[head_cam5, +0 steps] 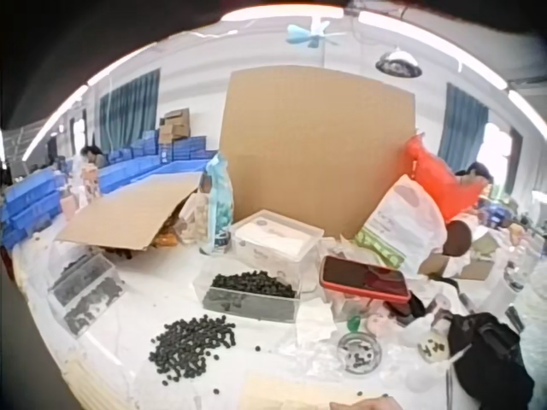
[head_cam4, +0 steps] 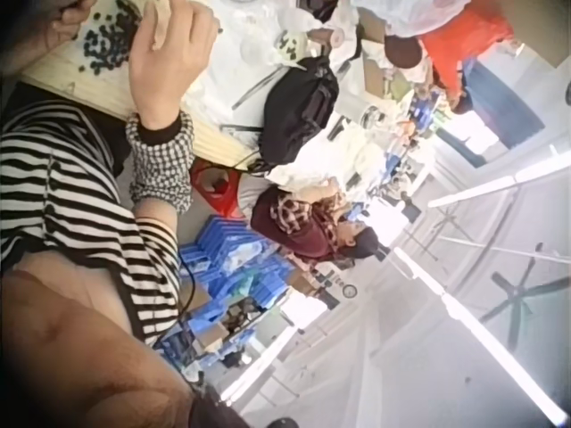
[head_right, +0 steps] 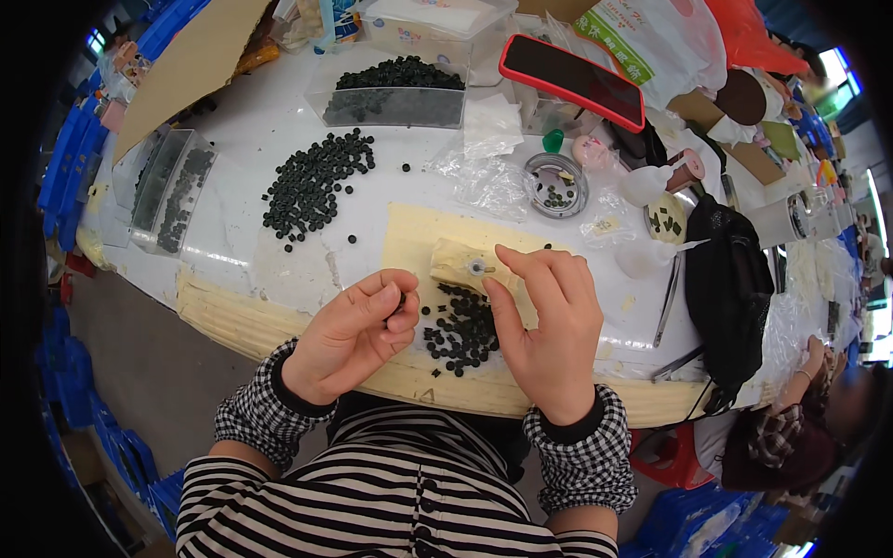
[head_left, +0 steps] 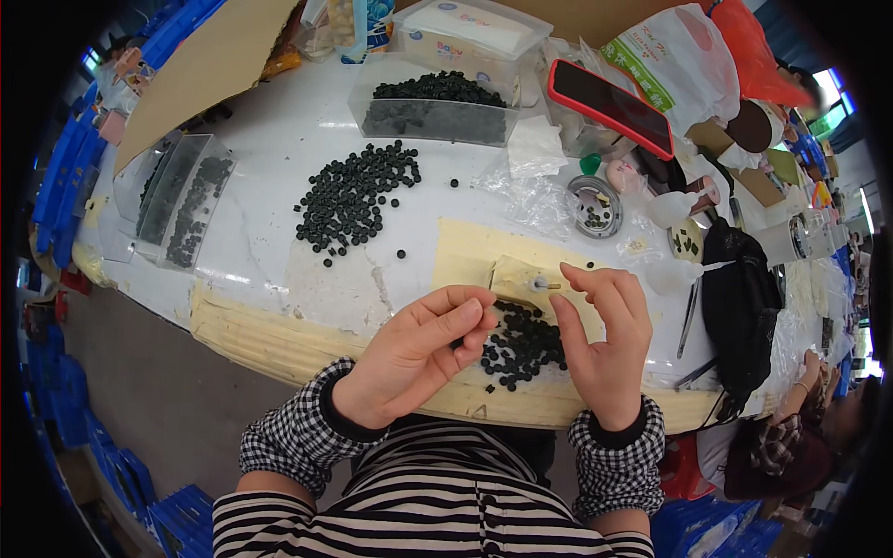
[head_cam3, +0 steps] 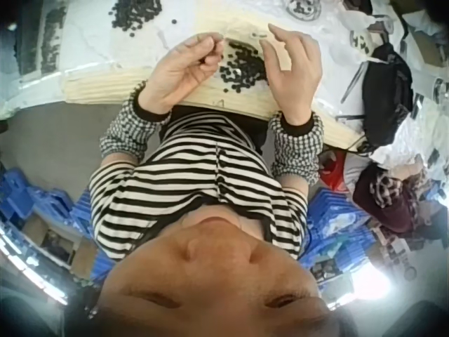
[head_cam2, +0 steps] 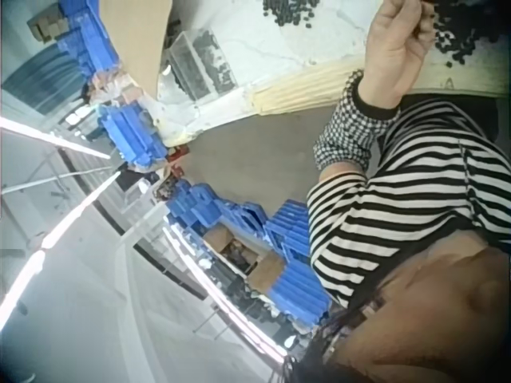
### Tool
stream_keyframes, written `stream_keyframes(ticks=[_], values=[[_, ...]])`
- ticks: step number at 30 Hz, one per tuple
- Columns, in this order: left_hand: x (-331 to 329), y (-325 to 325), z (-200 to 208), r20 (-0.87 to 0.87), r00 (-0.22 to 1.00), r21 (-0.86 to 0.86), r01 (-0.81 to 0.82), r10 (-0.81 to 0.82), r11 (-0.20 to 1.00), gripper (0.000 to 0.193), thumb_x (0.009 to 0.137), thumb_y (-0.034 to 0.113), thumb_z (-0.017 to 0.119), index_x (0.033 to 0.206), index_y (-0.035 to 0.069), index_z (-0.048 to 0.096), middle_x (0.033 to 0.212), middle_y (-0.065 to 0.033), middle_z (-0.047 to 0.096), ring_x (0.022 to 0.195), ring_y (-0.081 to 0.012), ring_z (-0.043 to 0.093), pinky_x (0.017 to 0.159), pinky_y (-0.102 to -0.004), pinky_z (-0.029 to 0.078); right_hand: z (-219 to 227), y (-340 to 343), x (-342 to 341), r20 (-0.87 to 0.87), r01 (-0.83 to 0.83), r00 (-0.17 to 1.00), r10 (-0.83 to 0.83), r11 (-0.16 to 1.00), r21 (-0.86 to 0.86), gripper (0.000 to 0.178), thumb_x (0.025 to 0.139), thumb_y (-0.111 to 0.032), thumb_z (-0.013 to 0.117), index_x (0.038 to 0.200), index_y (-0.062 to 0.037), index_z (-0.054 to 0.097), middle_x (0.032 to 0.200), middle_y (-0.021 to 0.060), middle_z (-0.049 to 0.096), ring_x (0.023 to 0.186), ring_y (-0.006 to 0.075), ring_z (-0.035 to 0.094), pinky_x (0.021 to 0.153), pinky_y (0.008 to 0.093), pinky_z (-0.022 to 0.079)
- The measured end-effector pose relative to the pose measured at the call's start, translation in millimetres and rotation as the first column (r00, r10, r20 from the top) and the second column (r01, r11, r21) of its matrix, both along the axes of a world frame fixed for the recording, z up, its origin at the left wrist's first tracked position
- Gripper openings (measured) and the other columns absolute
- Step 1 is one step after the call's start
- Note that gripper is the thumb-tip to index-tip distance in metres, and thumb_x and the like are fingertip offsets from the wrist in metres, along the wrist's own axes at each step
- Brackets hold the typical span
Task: Assemble small black plastic components on a workbench in a factory setting.
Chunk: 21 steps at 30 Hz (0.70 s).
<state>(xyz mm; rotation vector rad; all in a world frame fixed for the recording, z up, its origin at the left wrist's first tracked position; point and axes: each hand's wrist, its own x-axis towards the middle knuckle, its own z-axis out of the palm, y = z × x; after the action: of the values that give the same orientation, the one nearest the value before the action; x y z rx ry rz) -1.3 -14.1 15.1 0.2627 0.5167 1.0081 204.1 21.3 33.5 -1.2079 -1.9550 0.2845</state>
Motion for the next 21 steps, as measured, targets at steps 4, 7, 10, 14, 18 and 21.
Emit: stream_keyframes(ticks=[4,7,10,14,18,21], values=[[-3.1,-1.1,-8.2,0.096,0.995,0.025,0.034,-0.036,0.999,0.025,0.099,0.02,0.054,0.117,0.002,0.059,0.097,-0.0034,0.063,0.077,-0.0069,0.052,0.069,-0.0182,0.046,-3.9,2.5,-0.5,0.0,-0.022,1.0,0.022,0.999,-0.031,0.022,0.075,0.0,0.074,0.096,-0.0025,0.068,0.083,0.0092,0.058,0.076,0.0232,0.055,0.066,0.032,0.045],[-2.3,-1.6,-8.6,0.079,0.996,0.003,0.038,-0.038,0.999,0.026,0.099,0.02,0.055,0.117,0.003,0.06,0.095,-0.0037,0.064,0.075,-0.0063,0.051,0.067,-0.0171,0.045,-4.1,2.5,-0.3,0.001,-0.034,0.999,0.034,0.999,-0.021,0.021,0.075,0.0,0.074,0.095,-0.0032,0.069,0.082,0.0088,0.057,0.075,0.0225,0.055,0.066,0.0307,0.045],[0.9,-1.6,-7.2,0.045,0.999,-0.021,0.018,-0.017,1.0,0.026,0.099,0.02,0.055,0.117,0.003,0.061,0.093,-0.0035,0.065,0.071,-0.0056,0.048,0.065,-0.0163,0.044,5.6,-4.2,-0.4,-0.104,0.033,0.994,-0.027,0.998,0.053,0.019,0.075,0.0,0.074,0.094,-0.0022,0.07,0.081,0.0086,0.058,0.074,0.0215,0.056,0.066,0.0292,0.044],[-1.0,-3.4,-18.4,0.135,0.99,0.037,0.036,-0.041,0.999,0.026,0.099,0.018,0.055,0.119,0.002,0.061,0.096,-0.0042,0.064,0.069,-0.0051,0.045,0.062,-0.0161,0.041,16.4,-12.8,3.7,-0.254,-0.023,0.966,0.049,0.994,0.106,0.017,0.077,0.002,0.073,0.093,-0.0004,0.069,0.082,0.0082,0.06,0.074,0.0194,0.055,0.066,0.0278,0.043],[2.2,-1.7,-5.3,-0.031,0.999,-0.03,0.034,-0.035,0.999,0.023,0.1,0.017,0.053,0.117,0.003,0.059,0.093,-0.0046,0.062,0.067,-0.0066,0.042,0.062,-0.0194,0.039,11.9,-13.9,2.5,-0.443,-0.163,0.886,0.137,0.986,-0.021,0.013,0.08,0.001,0.069,0.093,0.0009,0.068,0.084,0.0079,0.061,0.078,0.0179,0.055,0.07,0.0273,0.043],[5.8,-0.8,-1.7,-0.085,0.996,-0.017,0.0,-0.001,1.0,0.022,0.099,0.016,0.054,0.116,0.003,0.059,0.095,-0.0047,0.063,0.066,-0.0056,0.041,0.061,-0.0186,0.038,6.4,-14.5,1.8,-0.523,-0.215,0.841,0.141,0.973,-0.084,0.011,0.083,0.0,0.067,0.094,0.0017,0.067,0.087,0.008,0.062,0.08,0.017,0.055,0.074,0.0271,0.043]])
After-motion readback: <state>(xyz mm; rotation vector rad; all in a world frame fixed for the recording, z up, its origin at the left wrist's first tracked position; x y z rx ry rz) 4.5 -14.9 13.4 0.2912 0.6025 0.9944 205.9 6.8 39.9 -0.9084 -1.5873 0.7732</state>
